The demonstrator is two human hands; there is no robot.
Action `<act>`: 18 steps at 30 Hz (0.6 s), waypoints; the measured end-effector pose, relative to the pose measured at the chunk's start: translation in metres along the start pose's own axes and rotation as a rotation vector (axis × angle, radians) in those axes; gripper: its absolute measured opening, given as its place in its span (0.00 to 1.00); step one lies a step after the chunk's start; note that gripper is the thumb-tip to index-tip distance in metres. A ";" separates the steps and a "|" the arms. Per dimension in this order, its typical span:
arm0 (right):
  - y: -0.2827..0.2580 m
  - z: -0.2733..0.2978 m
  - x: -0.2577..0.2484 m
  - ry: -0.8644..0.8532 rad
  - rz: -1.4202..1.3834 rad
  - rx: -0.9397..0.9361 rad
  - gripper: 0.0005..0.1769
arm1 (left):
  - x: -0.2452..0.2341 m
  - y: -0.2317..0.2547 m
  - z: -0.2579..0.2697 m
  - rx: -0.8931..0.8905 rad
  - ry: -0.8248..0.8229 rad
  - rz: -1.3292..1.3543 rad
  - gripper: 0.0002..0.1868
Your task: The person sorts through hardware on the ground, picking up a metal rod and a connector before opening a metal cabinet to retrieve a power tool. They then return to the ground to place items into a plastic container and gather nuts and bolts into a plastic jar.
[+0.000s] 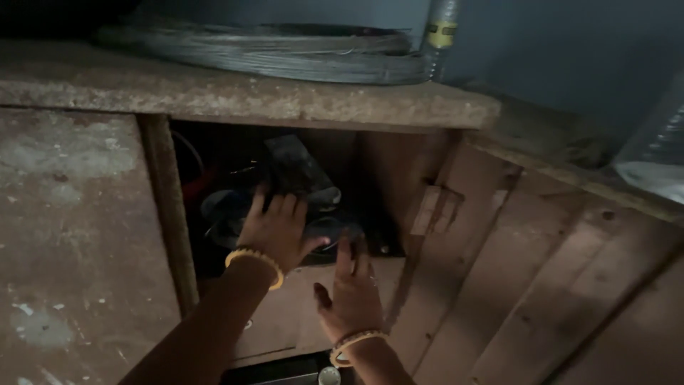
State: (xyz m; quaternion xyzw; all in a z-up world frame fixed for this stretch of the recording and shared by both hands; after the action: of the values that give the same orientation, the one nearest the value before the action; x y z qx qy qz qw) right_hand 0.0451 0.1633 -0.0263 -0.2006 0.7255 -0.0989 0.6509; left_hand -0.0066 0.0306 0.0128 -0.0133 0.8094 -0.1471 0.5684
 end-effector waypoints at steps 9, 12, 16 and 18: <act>-0.004 0.015 -0.023 -0.013 -0.056 0.061 0.55 | -0.001 0.011 0.027 0.165 0.324 -0.010 0.46; 0.003 0.028 -0.030 0.096 -0.008 0.012 0.56 | -0.003 0.023 0.041 0.180 0.365 0.020 0.44; 0.007 0.057 -0.061 0.212 -0.113 -0.074 0.57 | -0.010 0.045 0.059 0.166 0.423 0.111 0.42; 0.015 0.079 -0.081 0.232 -0.058 -0.099 0.55 | -0.019 0.064 0.070 0.135 0.416 0.161 0.42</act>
State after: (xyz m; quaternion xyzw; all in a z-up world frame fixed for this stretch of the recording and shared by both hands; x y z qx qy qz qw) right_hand 0.1260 0.2198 0.0309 -0.2407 0.7937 -0.1044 0.5489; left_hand 0.0746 0.0794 -0.0074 0.1200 0.8958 -0.1548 0.3990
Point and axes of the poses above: each hand's wrist, its own z-axis away from the middle knuckle, its own x-axis out of the palm, y = z × x, the point moved 4 cm from there along -z, towards the middle knuckle, and after that the axes turned 2 degrees about -x, right-handed, at the moved point
